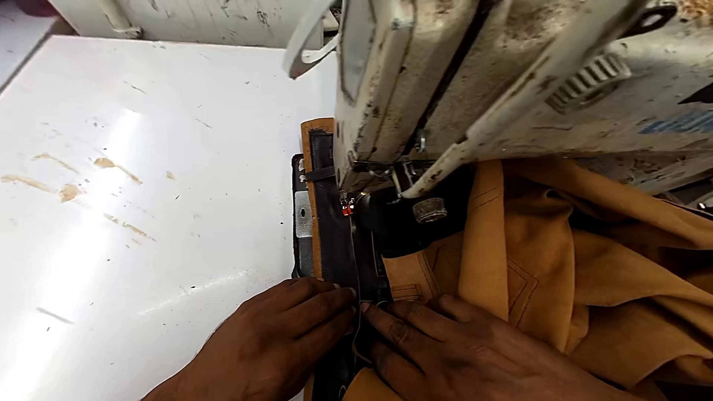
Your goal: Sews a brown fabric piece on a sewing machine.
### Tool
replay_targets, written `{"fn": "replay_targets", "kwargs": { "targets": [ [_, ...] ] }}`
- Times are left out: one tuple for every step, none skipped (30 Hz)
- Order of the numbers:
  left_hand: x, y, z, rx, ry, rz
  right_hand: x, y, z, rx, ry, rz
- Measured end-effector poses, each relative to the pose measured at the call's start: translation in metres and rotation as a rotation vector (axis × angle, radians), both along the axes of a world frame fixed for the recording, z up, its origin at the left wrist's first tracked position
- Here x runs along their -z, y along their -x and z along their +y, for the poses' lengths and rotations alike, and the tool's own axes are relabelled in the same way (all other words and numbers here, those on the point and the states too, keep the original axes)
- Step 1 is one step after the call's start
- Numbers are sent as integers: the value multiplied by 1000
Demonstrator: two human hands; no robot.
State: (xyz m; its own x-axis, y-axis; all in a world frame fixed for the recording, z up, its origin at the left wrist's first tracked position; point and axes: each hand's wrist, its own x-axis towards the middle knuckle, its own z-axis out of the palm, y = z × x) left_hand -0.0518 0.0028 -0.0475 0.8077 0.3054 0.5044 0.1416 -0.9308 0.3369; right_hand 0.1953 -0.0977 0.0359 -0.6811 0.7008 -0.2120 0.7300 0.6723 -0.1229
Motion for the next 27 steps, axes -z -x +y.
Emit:
{"fn": "replay_targets", "kwargs": {
  "targets": [
    [1, 0, 0, 1, -3, 1, 1, 0, 0, -1, -12, 5],
    [1, 1, 1, 2, -6, 1, 2, 1, 0, -2, -22, 11],
    [1, 1, 1, 4, -7, 4, 3, 1, 0, -5, -32, 20],
    [1, 2, 1, 5, -7, 8, 4, 1, 0, -10, -39, 22],
    [1, 2, 1, 6, -5, 9, 4, 1, 0, -15, -43, 24],
    [1, 2, 1, 8, -3, 10, 5, 1, -1, -20, -48, 25],
    [1, 2, 1, 12, -6, 12, 6, 1, -1, -23, -51, 30],
    [1, 1, 1, 17, -13, 20, 5, 0, -1, -25, -38, 34],
    [1, 0, 0, 20, -22, 28, 2, -1, -1, -24, -12, 40],
    [0, 0, -1, 24, -30, 37, -3, -3, 0, -21, 26, 50],
    [-1, -1, -2, 28, -34, 50, -10, -4, 3, -11, 72, 66],
    [-2, 0, -2, 35, -26, 66, -19, -6, 8, 3, 103, 87],
    [-3, 0, -3, 41, -12, 82, -26, -7, 14, 13, 81, 109],
    [-5, 1, -3, 46, -1, 94, -29, -8, 23, 19, 2, 141],
    [-6, 1, -4, 51, 4, 105, -27, -7, 33, 26, -121, 164],
    [-7, 1, -4, 53, 6, 110, -23, -7, 44, 28, -224, 150],
    [-7, 0, -4, 55, 10, 112, -18, -9, 54, 36, -282, 96],
    [-8, -1, -5, 57, 12, 122, -15, -13, 62, 72, -291, 7],
    [-8, -1, -5, 60, 15, 138, -12, -18, 66, 150, -235, -103],
    [-8, -1, -6, 62, 14, 153, -11, -21, 66, 251, -151, -223],
    [-9, 0, -7, 64, 14, 169, -10, -25, 63, 330, -103, -312],
    [-10, 0, -9, 62, 14, 179, -7, -28, 57, 372, -89, -379],
    [-10, 0, -10, 59, 15, 185, -6, -30, 50, 390, -95, -436],
    [-9, 1, -11, 60, 14, 184, -3, -31, 42, 385, -131, -469],
    [-8, 1, -11, 63, 11, 179, 0, -32, 36, 355, -211, -467],
    [-8, 1, -11, 65, 9, 175, 3, -32, 34, 306, -317, -422],
    [-8, 1, -10, 68, 13, 175, 5, -32, 36, 247, -413, -334]
  ]
}}
